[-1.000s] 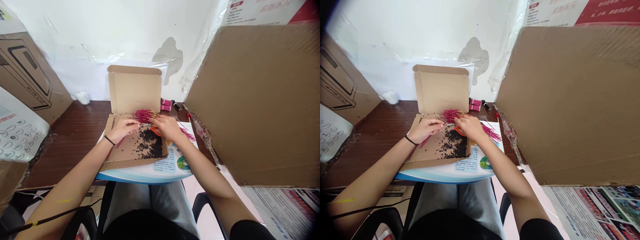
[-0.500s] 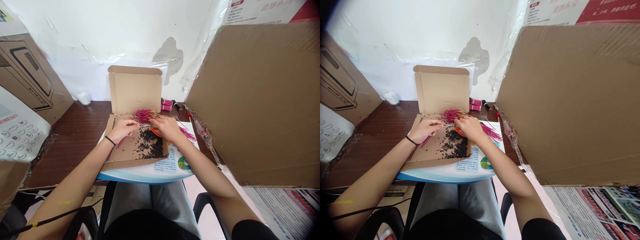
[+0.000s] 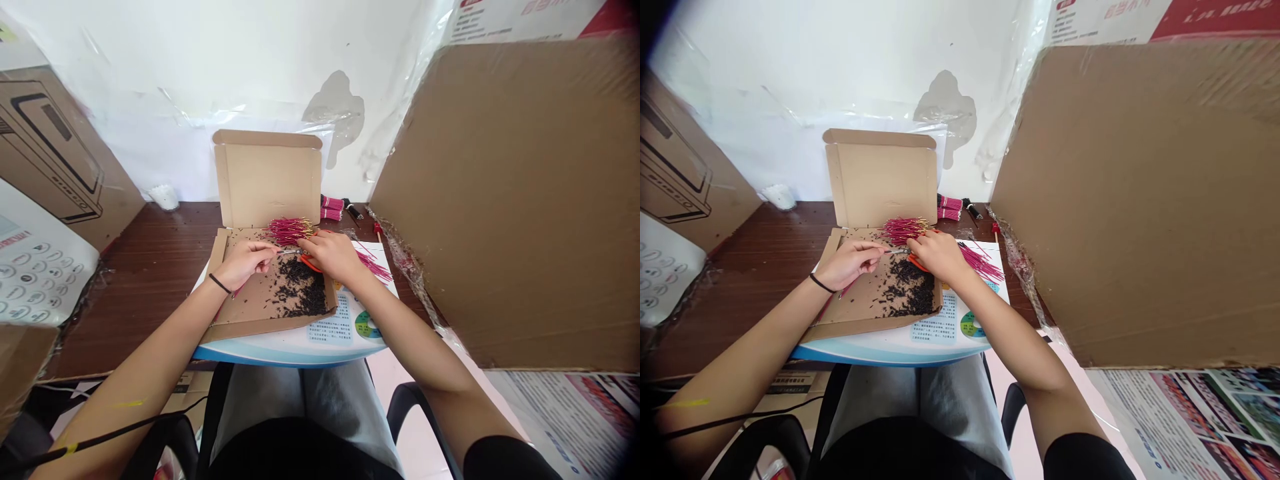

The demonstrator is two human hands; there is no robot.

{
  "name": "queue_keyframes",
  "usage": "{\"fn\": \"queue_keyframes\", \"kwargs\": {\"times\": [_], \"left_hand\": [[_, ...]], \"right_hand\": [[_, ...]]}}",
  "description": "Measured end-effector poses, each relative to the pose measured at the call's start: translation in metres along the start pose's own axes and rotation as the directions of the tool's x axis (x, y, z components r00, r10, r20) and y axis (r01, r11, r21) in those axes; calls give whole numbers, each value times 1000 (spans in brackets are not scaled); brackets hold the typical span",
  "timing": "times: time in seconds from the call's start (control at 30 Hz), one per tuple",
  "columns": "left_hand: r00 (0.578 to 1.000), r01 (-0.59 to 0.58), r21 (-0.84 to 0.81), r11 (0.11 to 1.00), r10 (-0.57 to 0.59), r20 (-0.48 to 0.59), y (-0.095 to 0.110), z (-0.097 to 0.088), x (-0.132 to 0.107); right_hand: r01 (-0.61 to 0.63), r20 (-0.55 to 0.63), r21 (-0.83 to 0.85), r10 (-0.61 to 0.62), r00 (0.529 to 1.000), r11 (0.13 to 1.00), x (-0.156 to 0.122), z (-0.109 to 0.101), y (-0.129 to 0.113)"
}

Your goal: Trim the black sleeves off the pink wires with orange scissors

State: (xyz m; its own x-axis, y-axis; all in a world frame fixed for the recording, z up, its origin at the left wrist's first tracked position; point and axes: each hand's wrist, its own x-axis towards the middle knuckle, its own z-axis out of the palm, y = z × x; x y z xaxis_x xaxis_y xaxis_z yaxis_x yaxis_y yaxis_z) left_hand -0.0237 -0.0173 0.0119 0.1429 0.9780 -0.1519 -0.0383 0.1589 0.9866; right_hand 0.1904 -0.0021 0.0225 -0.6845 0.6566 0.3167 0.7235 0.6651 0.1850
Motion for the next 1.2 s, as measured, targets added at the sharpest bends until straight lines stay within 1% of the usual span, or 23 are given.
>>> {"fn": "queue_keyframes", "kwargs": {"times": [0.23,0.37,0.5,0.67,0.87,1.03,1.2], "left_hand": [[999,-30,10,1000,30,-41,-6,2,-1],[998,-36,26,999,38,-45,-6,3,-2],[997,-64,38,997,65,-36,-6,3,-2],[998,-59,37,998,60,-32,-7,2,-1],[999,-19,-15,1000,19,-32,-6,2,-1],[999,-30,-4,1000,30,-33,-9,0,0],[998,-52,31,998,53,-25,-10,0,0]], "right_hand": [[1,-14,-37,-1,1000,999,0,2,0],[19,-20,-16,-20,1000,1000,0,3,1],[13,-34,-7,-13,999,1000,0,3,2],[-1,-8,-6,1,1000,1000,0,3,1],[-20,17,12,20,1000,1000,0,3,-1],[-20,11,11,20,1000,1000,0,2,-2],[-11,4,-25,11,1000,1000,1,0,-3]]}}
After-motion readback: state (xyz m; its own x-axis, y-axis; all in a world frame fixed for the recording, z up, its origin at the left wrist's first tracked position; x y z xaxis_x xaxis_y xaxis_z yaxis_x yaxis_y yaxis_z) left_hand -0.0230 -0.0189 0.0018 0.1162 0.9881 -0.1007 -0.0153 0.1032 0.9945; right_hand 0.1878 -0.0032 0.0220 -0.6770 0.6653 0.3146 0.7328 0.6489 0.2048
